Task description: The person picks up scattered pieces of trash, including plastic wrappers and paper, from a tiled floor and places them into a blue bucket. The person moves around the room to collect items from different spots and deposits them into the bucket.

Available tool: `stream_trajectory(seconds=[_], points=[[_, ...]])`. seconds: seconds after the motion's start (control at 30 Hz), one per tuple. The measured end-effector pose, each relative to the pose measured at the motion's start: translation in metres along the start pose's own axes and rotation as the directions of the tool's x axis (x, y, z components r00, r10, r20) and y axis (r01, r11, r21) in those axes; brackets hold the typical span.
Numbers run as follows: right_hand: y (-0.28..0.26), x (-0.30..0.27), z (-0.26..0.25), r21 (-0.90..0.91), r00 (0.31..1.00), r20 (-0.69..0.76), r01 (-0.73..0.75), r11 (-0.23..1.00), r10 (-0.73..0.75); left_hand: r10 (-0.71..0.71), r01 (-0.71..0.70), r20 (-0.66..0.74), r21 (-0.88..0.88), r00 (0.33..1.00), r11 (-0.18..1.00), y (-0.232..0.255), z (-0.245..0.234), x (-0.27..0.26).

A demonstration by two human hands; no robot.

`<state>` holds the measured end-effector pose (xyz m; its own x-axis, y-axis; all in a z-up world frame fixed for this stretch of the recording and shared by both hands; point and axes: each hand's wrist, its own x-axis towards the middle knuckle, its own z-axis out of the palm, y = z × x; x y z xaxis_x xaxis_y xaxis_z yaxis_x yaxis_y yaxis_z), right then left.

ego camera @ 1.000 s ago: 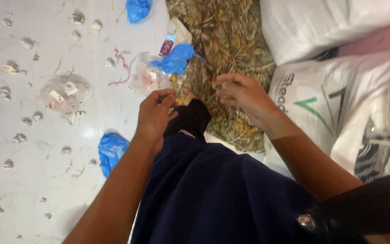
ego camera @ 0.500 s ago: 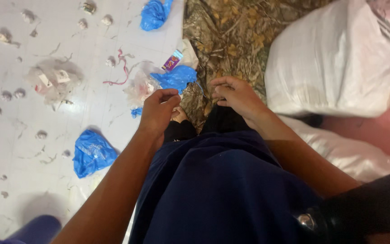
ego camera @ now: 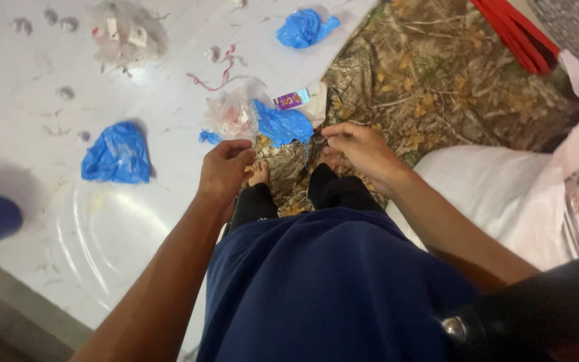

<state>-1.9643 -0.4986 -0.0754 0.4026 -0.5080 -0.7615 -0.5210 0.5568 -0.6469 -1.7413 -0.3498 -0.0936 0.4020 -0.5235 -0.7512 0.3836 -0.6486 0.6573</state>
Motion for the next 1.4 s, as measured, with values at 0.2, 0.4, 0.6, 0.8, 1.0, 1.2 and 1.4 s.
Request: stream_trajectory(seconds=[0.2,0.4,0.6,0.8,1.0,1.2,1.4], points=[[-0.011,0.029,-0.049,-0.221,0.99,0.14,0.015,0.975,0.017,-0.004,-0.026,-0.147,-0.203,0.989,0.979,-0.007,0.049,0.007],[0.007,0.058,-0.063,-0.291,0.982,0.177,-0.004,0.957,0.058,-0.047,-0.016,-0.194,-0.312,0.98,0.95,-0.026,0.067,0.026],[0.056,0.123,-0.048,-0.216,0.978,0.198,-0.019,0.976,0.063,-0.033,-0.012,-0.16,-0.273,0.986,0.962,-0.085,0.081,0.093],[0.149,0.259,-0.02,-0.205,0.979,0.199,-0.005,0.979,0.046,-0.007,-0.012,-0.16,-0.121,0.987,0.993,-0.196,0.093,0.231],[0.254,0.416,0.006,-0.315,0.967,0.252,0.103,0.943,-0.022,0.122,-0.097,-0.253,0.11,0.96,0.989,-0.332,0.093,0.375],[0.346,0.563,0.008,-0.768,0.962,0.254,0.266,0.582,-0.105,-0.082,0.075,-0.118,-0.065,0.99,0.995,-0.398,0.084,0.524],[0.358,0.656,0.002,-0.847,0.94,0.308,0.34,0.41,-0.143,-0.139,0.133,-0.037,-0.136,0.99,0.982,-0.414,0.088,0.589]])
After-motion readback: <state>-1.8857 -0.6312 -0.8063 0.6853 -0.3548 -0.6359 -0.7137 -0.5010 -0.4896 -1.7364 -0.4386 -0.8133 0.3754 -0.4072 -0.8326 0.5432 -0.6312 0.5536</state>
